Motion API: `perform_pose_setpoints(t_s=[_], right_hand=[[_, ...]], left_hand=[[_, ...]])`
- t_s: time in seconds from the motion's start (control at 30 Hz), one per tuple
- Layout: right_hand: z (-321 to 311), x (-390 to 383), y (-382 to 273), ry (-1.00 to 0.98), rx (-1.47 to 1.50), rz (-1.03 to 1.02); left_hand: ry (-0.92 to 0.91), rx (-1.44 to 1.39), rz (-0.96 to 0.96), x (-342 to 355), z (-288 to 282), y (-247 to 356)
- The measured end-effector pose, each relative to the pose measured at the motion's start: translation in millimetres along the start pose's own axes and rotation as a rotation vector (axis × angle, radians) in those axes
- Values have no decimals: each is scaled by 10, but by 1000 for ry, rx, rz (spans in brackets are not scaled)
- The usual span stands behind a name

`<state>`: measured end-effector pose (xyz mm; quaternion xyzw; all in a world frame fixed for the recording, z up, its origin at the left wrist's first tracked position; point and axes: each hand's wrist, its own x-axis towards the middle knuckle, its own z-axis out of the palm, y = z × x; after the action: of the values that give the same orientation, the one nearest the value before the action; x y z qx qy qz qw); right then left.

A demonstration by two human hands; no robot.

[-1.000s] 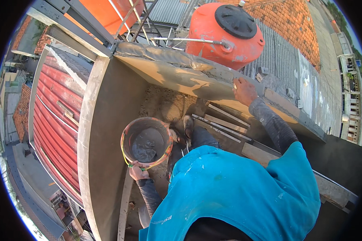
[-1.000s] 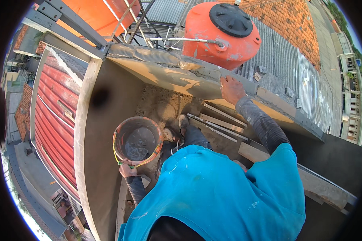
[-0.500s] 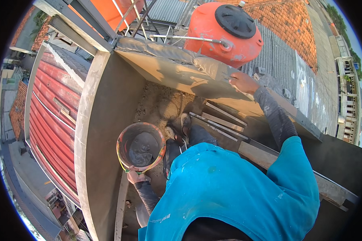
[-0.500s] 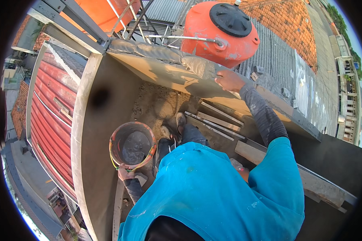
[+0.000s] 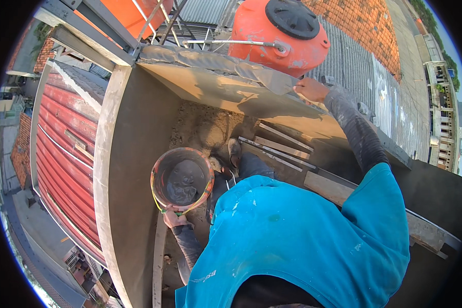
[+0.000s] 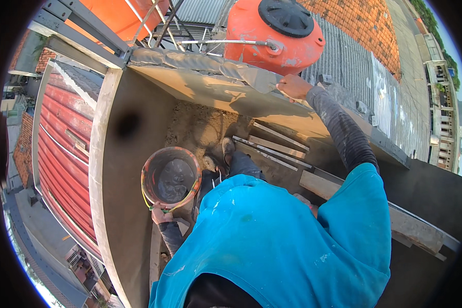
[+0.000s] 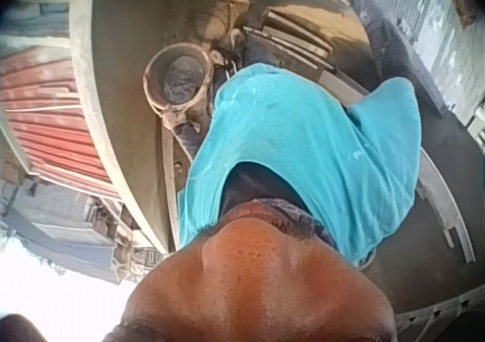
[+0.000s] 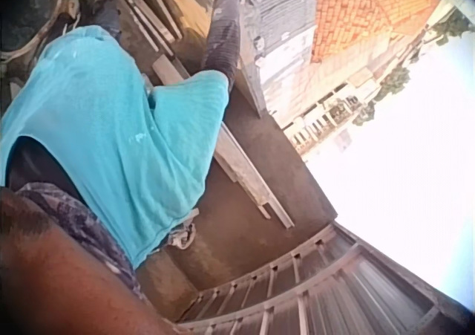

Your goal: The person pours water from a cup onto the top edge of a wall, moves a wooden plank aside, and uses a trowel to scoop cement mixture from a bucket and apply it along the wall edge.

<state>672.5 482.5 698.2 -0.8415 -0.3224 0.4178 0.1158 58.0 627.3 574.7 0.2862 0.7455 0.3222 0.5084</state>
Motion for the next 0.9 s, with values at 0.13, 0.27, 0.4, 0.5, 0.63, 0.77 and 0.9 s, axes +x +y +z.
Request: perform_pose_setpoints(t_s=[0.13,0.27,0.4,0.5,0.63,0.77,0.9], right_hand=[[52,-140,294,18,85,71],[160,-281,641,138,114,46],[19,-430,634,109,49,103],[60,-520,409,204,-92,-31],[190,-276,-84,207,-271,-123],[212,127,-80,233,-258,-266],[58,151,-18,186,-344,-198]], left_hand=[[-25,56,-22,21,44,22],[-93,271,170,105,-47,-71],[-149,420,393,188,-181,-199],[-205,632,716,182,-220,-200],[-216,603,539,266,-247,-210],[-240,817,737,198,-262,-177],[-208,719,608,105,-196,-106]])
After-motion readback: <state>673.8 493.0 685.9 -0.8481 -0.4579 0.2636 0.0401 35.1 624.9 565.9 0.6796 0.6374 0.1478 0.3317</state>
